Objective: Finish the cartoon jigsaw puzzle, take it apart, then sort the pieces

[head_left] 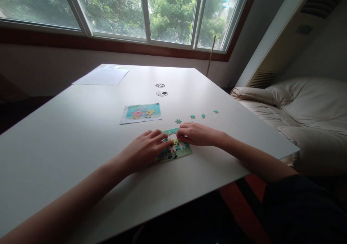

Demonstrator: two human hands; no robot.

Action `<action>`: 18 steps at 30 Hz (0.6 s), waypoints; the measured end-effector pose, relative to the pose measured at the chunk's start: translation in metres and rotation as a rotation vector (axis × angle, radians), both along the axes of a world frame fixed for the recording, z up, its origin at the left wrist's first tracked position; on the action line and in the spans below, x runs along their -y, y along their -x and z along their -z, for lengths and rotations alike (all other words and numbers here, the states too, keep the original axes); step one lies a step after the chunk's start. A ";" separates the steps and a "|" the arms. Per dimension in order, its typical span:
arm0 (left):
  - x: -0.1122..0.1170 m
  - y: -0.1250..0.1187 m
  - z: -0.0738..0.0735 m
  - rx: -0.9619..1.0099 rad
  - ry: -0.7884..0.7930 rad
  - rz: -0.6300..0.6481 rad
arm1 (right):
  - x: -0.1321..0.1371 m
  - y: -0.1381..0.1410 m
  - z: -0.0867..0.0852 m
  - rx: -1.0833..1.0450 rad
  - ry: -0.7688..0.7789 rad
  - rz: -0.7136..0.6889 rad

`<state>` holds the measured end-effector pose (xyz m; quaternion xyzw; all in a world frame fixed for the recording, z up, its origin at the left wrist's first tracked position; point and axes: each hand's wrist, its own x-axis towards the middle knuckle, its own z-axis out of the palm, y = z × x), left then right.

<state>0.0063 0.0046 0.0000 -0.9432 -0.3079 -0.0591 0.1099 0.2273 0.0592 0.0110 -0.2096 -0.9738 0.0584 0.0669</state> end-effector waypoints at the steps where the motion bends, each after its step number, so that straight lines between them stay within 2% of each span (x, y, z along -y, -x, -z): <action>1: 0.000 0.000 0.000 -0.006 -0.007 0.000 | 0.000 0.000 0.000 -0.006 0.000 0.001; 11: 0.002 -0.004 -0.005 -0.078 -0.010 -0.034 | 0.002 -0.009 0.001 -0.121 0.061 -0.060; 18: 0.003 0.000 -0.008 -0.045 0.055 -0.053 | 0.004 -0.010 -0.001 -0.127 0.131 -0.035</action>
